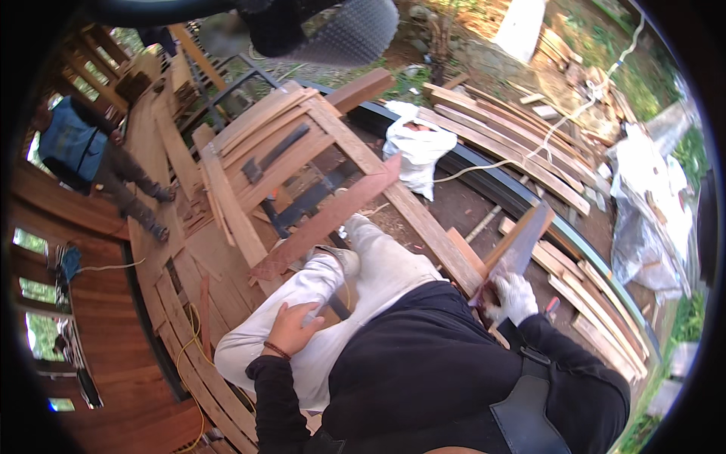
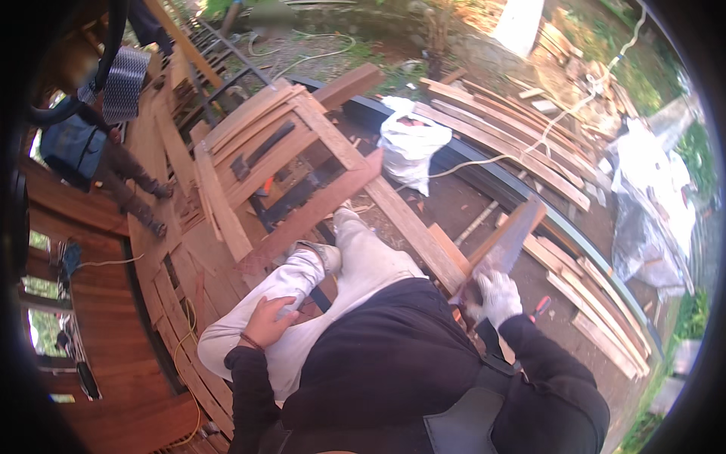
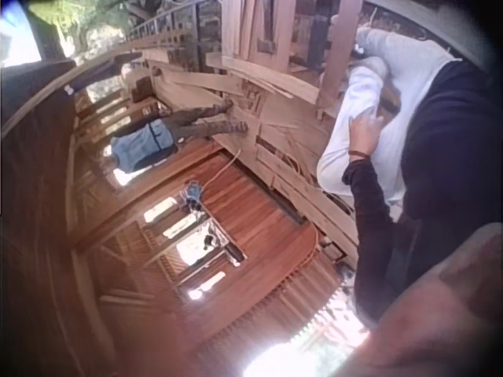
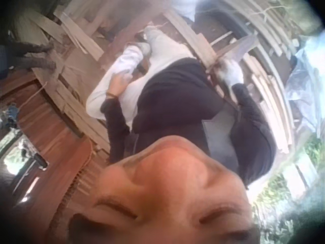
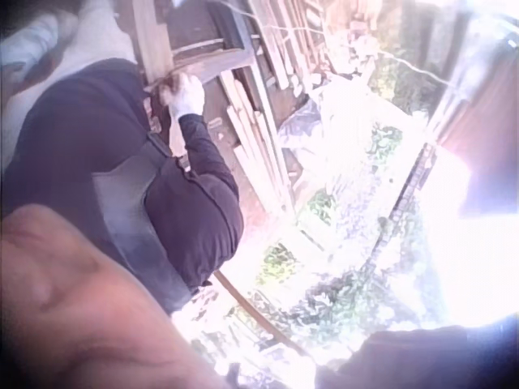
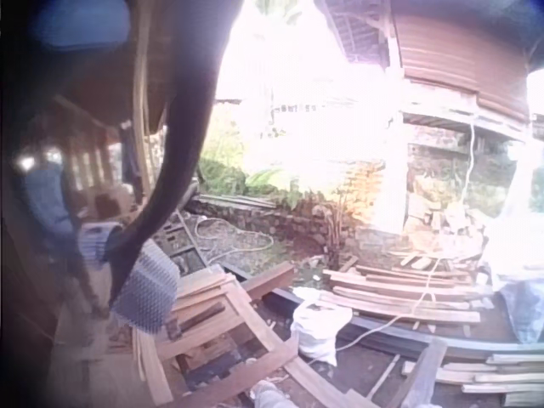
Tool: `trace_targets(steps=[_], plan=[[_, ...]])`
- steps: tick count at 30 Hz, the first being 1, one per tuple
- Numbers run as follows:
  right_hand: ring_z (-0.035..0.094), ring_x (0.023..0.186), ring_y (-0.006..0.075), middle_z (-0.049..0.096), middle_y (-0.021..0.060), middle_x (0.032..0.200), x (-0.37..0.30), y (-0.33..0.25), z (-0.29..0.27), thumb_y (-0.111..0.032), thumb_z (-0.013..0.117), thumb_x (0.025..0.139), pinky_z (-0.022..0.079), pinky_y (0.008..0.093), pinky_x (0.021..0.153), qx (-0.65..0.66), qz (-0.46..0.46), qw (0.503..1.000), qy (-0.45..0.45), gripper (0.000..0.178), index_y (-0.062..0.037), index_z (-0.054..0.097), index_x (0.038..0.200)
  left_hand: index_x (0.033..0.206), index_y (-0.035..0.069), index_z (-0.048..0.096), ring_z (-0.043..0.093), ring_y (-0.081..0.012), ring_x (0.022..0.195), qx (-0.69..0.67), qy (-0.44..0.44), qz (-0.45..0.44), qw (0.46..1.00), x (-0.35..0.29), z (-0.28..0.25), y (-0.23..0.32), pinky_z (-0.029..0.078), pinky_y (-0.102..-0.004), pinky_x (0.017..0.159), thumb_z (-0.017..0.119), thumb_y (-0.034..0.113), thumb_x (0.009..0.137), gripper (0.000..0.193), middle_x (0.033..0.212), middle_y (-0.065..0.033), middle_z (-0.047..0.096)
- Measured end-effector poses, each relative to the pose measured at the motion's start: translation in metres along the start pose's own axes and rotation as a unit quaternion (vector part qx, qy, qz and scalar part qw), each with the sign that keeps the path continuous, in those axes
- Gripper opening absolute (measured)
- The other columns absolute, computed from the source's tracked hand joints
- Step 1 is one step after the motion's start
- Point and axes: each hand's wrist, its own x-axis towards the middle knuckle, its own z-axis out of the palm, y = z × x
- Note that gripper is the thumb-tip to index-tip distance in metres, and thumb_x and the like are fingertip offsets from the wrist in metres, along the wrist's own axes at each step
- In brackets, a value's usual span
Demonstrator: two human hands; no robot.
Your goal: The person assembles a wooden structure by placing thin wooden slats into a frame and tapping them into place with a hammer. They repeatedly position slats, align them, and strike them to secure them within the frame.
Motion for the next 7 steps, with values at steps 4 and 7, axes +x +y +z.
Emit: trace_targets(steps=[4, 7], plan=[[0.061, 0.116, 0.0407, 0.062, 0.0192, 0.124, -0.018, -0.004, 0.074, -0.037, 0.073, 0.084, 0.05, 0.0518, 0.1, 0.032, 0.061, 0.996, -0.057, 0.045, -0.0113, 0.069, 0.122, 0.131, 0.009, 0.071, 0.065, -0.0313, 0.125, 0.003, 0.002, -0.01, 1.0, -0.003, -0.006, -0.006, 0.032, -0.0544, 0.12, 0.068, 0.042, 0.098, 0.046, 0.128, -0.0136, 0.074], [0.064, 0.109, 0.035, 0.065, 0.0146, 0.111, -0.008, 0.051, 0.151, -0.034, 0.059, 0.1, 0.052, 0.05, 0.096, -0.056, 0.172, 0.972, -0.149, 0.028, -0.0133, 0.073, 0.113, 0.131, 0.008, 0.07, 0.066, -0.0306, 0.124, 0.034, -0.034, -0.011, 0.999, 0.003, -0.012, 0.006, 0.033, -0.0507, 0.12, 0.065, 0.045, 0.099, 0.05, 0.129, -0.0143, 0.074]])
